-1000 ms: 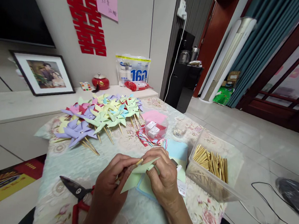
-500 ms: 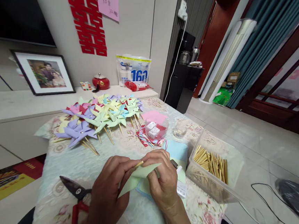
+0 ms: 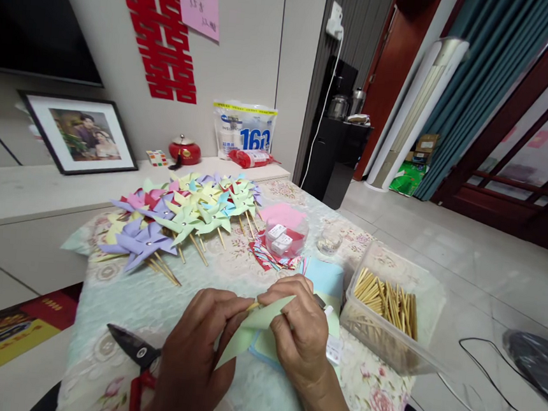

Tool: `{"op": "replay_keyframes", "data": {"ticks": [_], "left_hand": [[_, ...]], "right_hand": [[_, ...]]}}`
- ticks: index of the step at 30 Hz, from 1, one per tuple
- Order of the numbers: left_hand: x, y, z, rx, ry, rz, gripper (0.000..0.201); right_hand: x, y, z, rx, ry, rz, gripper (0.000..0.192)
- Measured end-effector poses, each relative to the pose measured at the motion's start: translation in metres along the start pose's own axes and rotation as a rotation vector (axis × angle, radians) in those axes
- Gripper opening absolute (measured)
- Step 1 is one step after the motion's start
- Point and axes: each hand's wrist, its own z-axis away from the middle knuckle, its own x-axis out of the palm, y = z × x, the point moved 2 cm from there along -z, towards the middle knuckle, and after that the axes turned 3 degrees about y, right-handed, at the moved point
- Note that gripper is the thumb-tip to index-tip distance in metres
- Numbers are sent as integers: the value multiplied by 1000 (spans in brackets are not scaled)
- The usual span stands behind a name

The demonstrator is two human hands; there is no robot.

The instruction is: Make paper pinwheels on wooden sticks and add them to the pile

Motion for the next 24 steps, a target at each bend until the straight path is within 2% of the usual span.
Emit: {"op": "replay_keyframes", "data": {"ticks": [8,24], "left_hand": [[2,3,2,-27,-30,10,18],[1,11,1,27,-26,-55,21]], "right_hand": [[-1,-4,0,-6,1,48,33],[-2,-14,-5,-43,60,112,29]]}}
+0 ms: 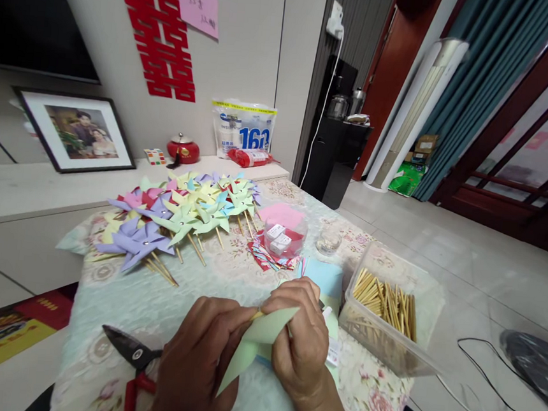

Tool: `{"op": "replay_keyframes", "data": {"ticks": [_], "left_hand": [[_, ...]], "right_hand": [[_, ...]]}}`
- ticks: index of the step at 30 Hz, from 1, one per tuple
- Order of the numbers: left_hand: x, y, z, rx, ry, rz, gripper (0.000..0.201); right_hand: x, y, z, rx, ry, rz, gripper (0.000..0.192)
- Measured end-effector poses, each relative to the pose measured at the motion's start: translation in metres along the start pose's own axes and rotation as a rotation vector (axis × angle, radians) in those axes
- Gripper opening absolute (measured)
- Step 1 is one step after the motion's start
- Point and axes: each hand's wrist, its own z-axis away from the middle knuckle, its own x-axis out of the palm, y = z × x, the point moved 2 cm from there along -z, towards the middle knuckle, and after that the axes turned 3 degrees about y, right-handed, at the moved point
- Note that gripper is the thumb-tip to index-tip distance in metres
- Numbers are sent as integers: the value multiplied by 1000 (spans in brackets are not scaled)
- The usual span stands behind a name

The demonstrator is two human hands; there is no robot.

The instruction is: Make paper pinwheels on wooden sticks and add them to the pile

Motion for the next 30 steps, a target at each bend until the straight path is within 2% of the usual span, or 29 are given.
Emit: {"op": "replay_keyframes", "data": {"ticks": [8,14,17,19,22,25,30], "left_hand": [[5,-5,3,-18,-33,18,26],[16,-19,8,-110,-102,166,30],[20,-23,10,-143,-71,135,27],[22,-28,12,-199,-49,138,21],[24,-37,14,-319,-128,245,7],[24,-44,15,-424,-191,323,10],[25,-48,17,-509,-170,369,11]], "right_hand": [[-2,2,0,14,-25,60,25],[0,17,1,151,-91,18,11],[1,20,1,206,-83,21,8],[1,20,2,238,-104,5,6],[2,20,3,320,-170,-34,6],[2,20,4,414,-242,-66,13],[4,22,4,437,-300,-70,17]]}}
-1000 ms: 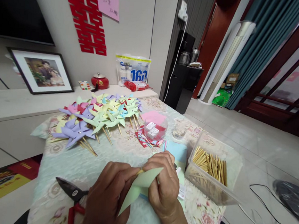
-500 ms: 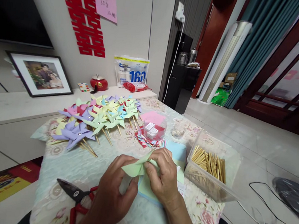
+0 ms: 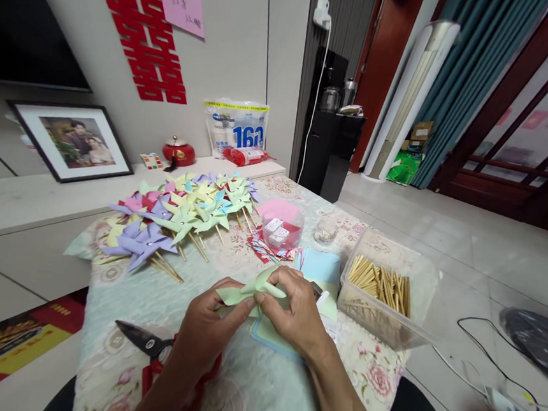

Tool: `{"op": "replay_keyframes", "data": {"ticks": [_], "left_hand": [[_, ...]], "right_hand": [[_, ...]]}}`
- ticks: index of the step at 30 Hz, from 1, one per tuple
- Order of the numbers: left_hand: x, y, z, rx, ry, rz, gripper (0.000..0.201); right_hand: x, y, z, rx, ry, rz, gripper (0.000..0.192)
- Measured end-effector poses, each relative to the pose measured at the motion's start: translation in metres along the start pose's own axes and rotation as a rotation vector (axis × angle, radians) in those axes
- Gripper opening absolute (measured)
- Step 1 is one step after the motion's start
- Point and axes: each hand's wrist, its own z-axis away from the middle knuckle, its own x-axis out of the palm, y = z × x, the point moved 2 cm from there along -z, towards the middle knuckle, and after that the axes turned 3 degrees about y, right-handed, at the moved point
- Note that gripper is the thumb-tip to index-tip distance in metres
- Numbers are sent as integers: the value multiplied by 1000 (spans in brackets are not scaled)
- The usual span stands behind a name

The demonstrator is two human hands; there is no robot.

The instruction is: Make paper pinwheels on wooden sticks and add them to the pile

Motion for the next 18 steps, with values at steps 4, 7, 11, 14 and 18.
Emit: {"op": "replay_keyframes", "data": {"ticks": [4,7,11,14,18], "left_hand": [[3,-1,0,-53,-8,26,12],[4,-1,0,-100,-24,52,15],[7,-5,0,-168,-25,90,16],[10,-11,1,-313,28,191,18],[13,-12,1,-544,90,458,26]], "right_hand": [[-1,3,0,37,-36,-4,20],[-2,5,0,96,-61,-41,20],[-1,5,-1,102,-64,-54,21],[-1,4,-1,45,-28,-9,16],[-5,6,0,-6,35,-54,29]]}}
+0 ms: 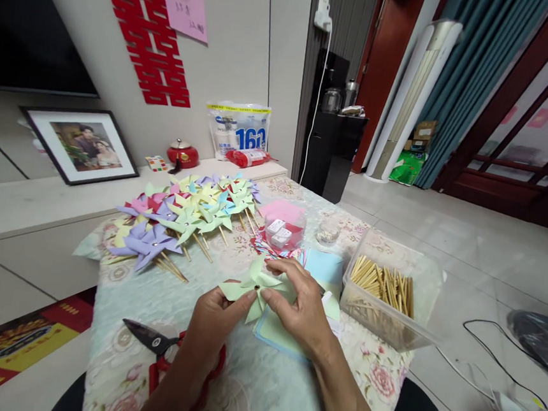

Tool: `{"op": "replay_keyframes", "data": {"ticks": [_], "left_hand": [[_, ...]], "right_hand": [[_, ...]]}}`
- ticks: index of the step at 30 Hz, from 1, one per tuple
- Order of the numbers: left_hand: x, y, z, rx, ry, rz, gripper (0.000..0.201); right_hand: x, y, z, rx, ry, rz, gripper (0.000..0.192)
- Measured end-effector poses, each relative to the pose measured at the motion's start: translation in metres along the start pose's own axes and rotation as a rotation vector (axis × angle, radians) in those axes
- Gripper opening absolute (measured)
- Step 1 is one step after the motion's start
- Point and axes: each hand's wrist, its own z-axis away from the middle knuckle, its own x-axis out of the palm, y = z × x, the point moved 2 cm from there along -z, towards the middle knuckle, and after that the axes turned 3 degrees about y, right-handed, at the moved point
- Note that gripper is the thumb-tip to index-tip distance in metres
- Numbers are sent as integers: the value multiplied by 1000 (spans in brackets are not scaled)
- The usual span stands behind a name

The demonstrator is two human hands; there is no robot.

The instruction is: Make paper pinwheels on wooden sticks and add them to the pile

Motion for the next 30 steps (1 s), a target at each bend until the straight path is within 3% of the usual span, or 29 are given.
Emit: {"op": "replay_keyframes", "data": {"ticks": [4,18,30], "left_hand": [[2,6,3,-95,51,88,21],[3,9,5,-138,37,100,22],[5,12,5,-168,45,103,20]], "right_hand": [[-3,2,1,-60,43,-22,31],[4,4,1,-212,55,151,31],[6,7,2,-242,33,191,35]]}}
